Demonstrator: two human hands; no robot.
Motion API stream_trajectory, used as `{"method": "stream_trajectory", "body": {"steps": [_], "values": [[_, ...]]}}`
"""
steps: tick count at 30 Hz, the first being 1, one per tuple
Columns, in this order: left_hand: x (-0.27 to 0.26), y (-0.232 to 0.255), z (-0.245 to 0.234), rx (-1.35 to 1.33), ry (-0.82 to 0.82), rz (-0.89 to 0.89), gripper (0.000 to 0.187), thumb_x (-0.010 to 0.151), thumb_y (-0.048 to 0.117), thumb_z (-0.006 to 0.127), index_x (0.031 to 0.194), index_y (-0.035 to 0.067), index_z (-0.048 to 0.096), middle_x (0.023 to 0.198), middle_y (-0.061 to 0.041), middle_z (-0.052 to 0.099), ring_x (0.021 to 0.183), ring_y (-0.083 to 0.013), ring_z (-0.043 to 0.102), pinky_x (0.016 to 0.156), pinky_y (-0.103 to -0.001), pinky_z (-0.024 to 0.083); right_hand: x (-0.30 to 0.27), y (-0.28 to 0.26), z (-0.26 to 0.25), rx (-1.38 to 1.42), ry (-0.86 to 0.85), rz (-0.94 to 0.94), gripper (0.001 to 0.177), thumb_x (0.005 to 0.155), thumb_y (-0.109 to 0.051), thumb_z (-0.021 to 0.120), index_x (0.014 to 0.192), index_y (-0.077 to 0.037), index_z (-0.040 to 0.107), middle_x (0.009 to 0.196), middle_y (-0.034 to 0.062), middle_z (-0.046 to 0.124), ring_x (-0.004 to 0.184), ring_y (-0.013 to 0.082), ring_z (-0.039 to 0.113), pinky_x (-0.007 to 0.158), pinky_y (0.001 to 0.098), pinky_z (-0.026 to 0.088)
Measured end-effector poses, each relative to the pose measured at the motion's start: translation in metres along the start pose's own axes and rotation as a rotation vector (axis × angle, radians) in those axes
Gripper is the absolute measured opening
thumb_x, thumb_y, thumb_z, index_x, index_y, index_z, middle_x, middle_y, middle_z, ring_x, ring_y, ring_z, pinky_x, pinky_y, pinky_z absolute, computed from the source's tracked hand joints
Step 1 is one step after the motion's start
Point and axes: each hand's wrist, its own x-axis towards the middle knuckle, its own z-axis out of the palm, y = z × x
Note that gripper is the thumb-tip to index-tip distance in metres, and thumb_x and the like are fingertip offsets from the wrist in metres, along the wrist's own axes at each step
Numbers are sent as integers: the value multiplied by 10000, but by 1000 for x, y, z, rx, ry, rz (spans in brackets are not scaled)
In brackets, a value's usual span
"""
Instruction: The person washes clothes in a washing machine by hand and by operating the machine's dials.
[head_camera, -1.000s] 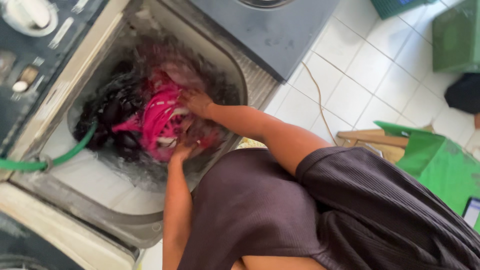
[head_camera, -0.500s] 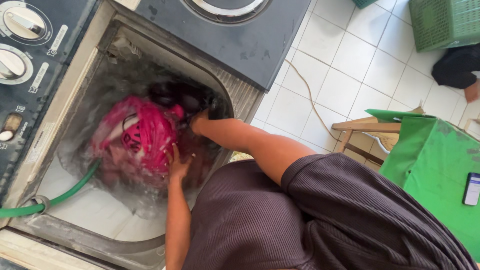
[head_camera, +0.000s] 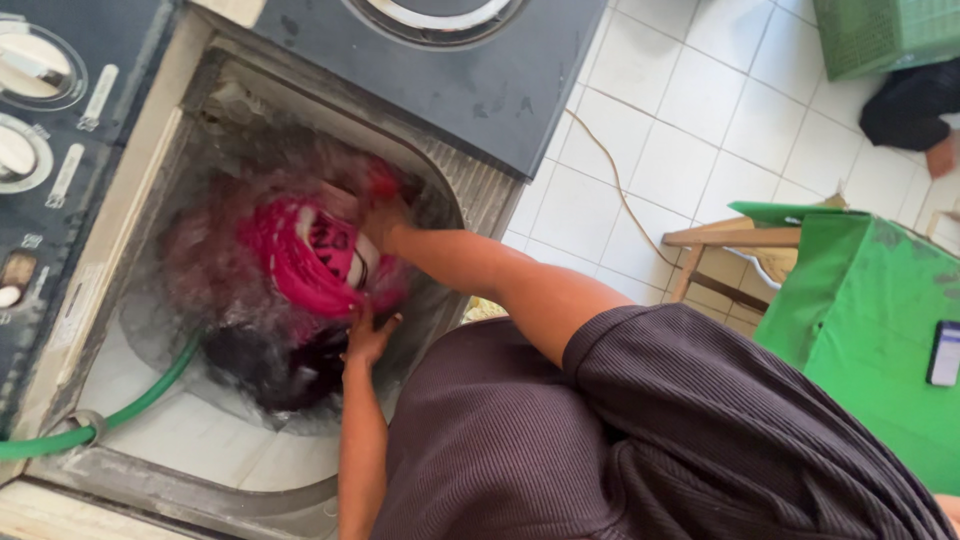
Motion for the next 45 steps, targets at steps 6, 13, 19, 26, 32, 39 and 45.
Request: {"method": "stream_trajectory", "body": {"steps": [6,13,19,26,32,39,45], "values": [[10,-11,8,-45,-81,67,1067,742,737,681,1582,151,383,1625,-199,418,1521,-343,378,1234,-415,317,2,0,-9,14,216,-12,760,914,-236,635,1581,-233,270,1655,91,256,1451,389,329,1058,745,345],[6,-46,-7,31,154,-94,1279,698,774,732,1649,122,178,1586,-262,365,1496,-414,308,1238,-472,266,-5,-7,16,79,-78,-250,718,921,-243,629,1597,-326,399,1476,180,541,1206,393,633,1010,547,506],[17,-16,4,-225,356,152,1158,807,682,752,1633,209,93,1733,-161,-8,1584,-382,88,1261,-527,200,-11,17,30,-116,-493,-283,528,858,-439,714,1285,-127,710,1368,136,653,1226,308,638,1019,466,509],[-33,27,-33,-31,169,-72,1077,821,643,710,1662,418,76,1743,-5,-148,1605,-383,5,1188,-782,51,0,32,16,-186,-266,-137,375,947,-190,632,1305,-101,703,1454,197,578,1328,394,564,1039,530,505],[1,-14,0,-71,-196,-69,1119,816,755,646,1661,309,65,1744,-50,-76,1602,-331,30,1268,-603,96,-17,13,-33,29,176,-347,896,870,-34,694,1651,-149,270,1682,160,298,1386,442,463,1138,581,407],[15,-23,20,-4,-423,-27,1085,790,738,619,1661,249,195,1730,-93,141,1595,-300,138,1296,-480,168,-34,3,-49,26,85,-264,1034,867,-148,775,1659,-287,123,1718,135,162,1494,428,289,1186,600,280],[5,-13,-5,-47,-14,-225,1082,856,738,629,1636,88,254,1720,-176,195,1603,-358,129,1241,-705,118,2,27,11,-75,-498,-298,1010,814,-358,822,1590,-305,178,1616,132,274,1420,353,391,1153,451,384]]}}
